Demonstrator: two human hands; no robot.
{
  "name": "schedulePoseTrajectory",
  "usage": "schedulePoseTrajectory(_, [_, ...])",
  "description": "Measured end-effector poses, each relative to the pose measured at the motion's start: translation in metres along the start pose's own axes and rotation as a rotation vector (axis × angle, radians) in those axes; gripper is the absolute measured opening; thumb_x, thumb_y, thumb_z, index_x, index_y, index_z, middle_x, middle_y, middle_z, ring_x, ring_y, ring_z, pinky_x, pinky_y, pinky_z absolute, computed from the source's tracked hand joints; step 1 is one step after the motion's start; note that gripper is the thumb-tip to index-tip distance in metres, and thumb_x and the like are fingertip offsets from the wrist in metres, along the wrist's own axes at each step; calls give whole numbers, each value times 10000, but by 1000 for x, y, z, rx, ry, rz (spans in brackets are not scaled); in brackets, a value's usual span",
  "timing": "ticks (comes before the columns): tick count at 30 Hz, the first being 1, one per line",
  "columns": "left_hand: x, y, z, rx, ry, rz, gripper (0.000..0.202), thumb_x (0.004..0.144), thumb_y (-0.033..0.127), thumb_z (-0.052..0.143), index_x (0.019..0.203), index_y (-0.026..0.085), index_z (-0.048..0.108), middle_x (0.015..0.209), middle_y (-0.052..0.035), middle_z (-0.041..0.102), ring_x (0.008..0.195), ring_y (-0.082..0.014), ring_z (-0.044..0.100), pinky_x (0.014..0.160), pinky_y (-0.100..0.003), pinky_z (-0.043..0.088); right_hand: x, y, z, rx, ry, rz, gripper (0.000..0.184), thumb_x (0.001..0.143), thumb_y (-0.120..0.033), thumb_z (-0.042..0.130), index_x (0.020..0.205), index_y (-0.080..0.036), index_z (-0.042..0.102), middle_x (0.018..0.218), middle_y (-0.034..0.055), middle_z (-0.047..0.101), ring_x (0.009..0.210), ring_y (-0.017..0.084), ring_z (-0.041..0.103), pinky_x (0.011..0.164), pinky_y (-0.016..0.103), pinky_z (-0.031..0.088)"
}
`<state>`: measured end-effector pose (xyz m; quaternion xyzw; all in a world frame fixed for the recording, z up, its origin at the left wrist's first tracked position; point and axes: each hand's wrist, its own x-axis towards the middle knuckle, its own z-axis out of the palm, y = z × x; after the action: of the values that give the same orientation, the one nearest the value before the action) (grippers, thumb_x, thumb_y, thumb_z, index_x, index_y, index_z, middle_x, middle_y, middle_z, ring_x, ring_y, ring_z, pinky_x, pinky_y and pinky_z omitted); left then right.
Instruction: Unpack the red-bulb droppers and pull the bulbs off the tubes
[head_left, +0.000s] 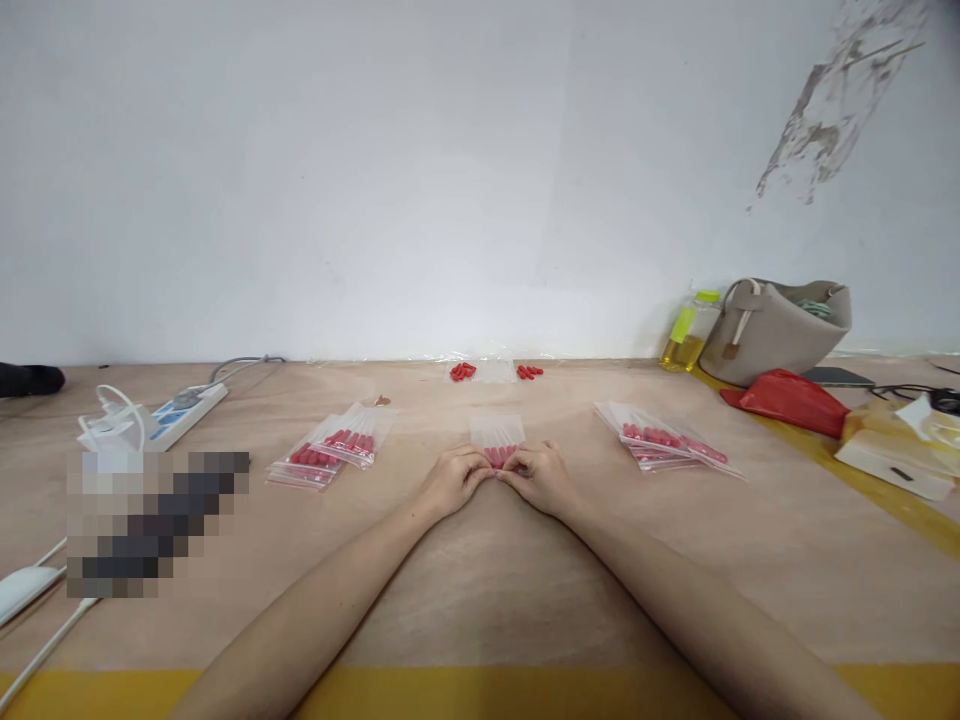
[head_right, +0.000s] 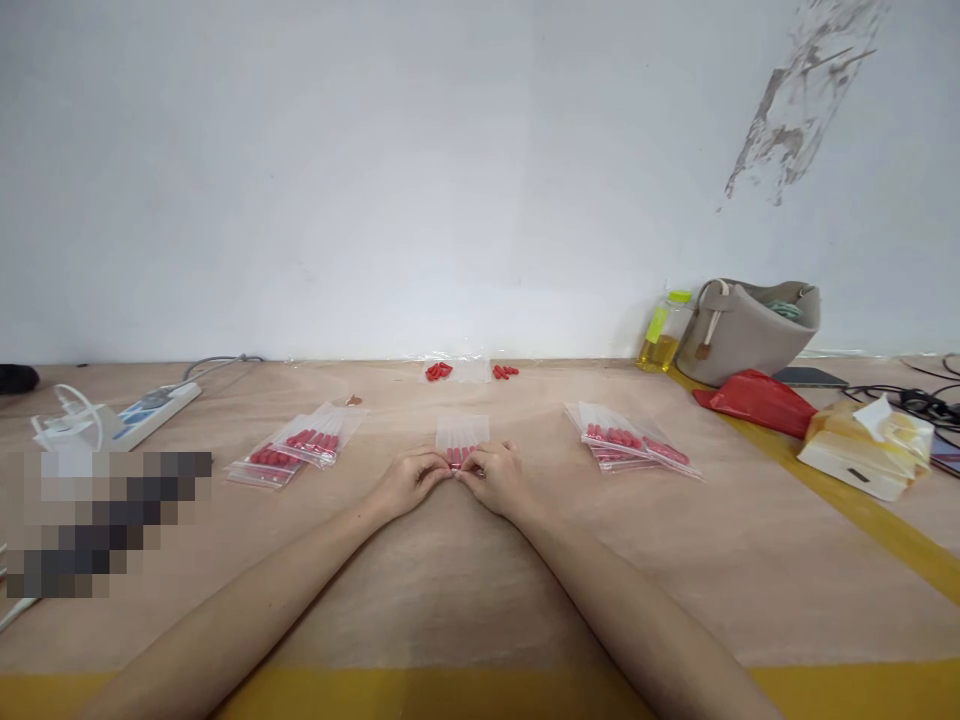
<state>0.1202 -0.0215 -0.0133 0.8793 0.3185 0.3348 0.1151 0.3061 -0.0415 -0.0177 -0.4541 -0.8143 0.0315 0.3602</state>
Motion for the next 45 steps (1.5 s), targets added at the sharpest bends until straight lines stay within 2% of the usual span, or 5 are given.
schedulePoseTrajectory(15, [-1, -5, 0, -38, -14, -45, 77, 788, 192, 554, 760, 187, 626, 805, 4, 636, 743, -116, 581, 692, -238, 463, 2, -4, 1, -25, -116, -43, 142, 806, -164, 525, 823, -228, 651, 789, 8, 623, 804, 134, 553, 709, 266, 313])
schedulePoseTrajectory(24, [0, -1, -8, 267, 98, 349, 186, 851, 222, 473, 927, 251, 639, 990, -39, 628, 952, -151, 533, 834, -326, 451, 5, 0, 5, 163, -49, 48, 72, 776, -160, 558, 740, -192, 611, 756, -2, 628, 674, 115, 547, 643, 239, 376])
schedulePoseTrajectory(35, [1, -9, -1, 159, 78, 304, 178, 861, 195, 448, 871, 174, 625, 1003, -65, 645, 1020, -156, 554, 869, -343, 486, 6, -13, 5, -9, -16, 128, 88, 777, -205, 558, 696, -185, 584, 733, -5, 629, 702, 119, 553, 693, 272, 297])
schedulePoseTrajectory(42, [2, -10, 3, 144, 23, 287, 198, 867, 149, 394, 826, 148, 588, 1142, -114, 585, 1186, -189, 441, 940, -412, 441, 11, -12, 13, -47, 87, 265, 131, 811, -228, 501, 719, -189, 586, 735, 8, 644, 630, 119, 536, 651, 273, 280])
schedulePoseTrajectory(45, [2, -8, 0, 184, 15, 302, 187, 865, 128, 386, 845, 152, 571, 1224, -111, 526, 1251, -196, 350, 974, -429, 405, 13, -8, 8, -84, 138, 226, 145, 842, -241, 463, 774, -196, 582, 782, 16, 649, 703, 135, 556, 681, 281, 292])
